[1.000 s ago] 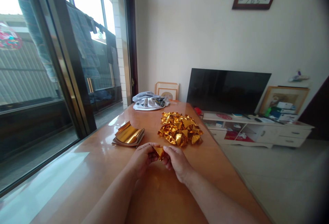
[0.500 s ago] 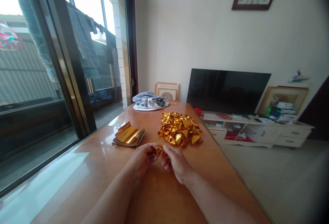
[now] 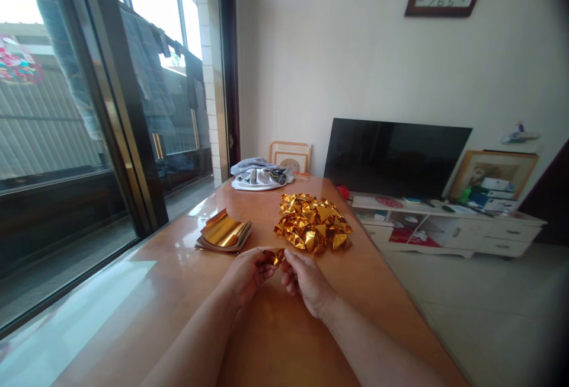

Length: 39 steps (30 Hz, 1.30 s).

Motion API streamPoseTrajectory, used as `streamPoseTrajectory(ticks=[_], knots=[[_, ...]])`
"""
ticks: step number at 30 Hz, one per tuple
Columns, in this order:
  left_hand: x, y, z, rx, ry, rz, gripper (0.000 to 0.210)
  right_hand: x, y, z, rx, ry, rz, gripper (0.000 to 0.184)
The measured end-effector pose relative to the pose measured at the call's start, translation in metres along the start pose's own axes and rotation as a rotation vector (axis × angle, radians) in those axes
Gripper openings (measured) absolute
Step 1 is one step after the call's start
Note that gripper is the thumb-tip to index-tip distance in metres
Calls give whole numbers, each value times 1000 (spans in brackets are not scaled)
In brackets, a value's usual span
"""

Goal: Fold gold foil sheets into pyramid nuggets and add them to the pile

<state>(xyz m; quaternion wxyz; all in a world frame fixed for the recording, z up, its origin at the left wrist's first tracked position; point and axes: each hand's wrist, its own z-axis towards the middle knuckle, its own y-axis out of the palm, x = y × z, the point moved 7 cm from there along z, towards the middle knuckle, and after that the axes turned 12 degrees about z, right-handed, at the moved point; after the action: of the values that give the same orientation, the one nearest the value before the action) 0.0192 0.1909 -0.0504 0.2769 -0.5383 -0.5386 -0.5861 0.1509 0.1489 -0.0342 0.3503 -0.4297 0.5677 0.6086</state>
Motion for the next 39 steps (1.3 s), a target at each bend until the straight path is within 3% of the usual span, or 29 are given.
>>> streamPoseTrajectory(ticks=[8,11,23,39], knots=[[-3,-10,3,115,23,72,22,-6,-24,6,205,-124,-93,28],[0,-9,0,154,57,123,21,-8,-24,6,200,-159,-128,19],[0,-8,2,180,94,161,19,-18,-20,3,192,-332,-359,25],[-1,-6,2,163,96,253,24,-12,-18,2,165,-269,-367,23]])
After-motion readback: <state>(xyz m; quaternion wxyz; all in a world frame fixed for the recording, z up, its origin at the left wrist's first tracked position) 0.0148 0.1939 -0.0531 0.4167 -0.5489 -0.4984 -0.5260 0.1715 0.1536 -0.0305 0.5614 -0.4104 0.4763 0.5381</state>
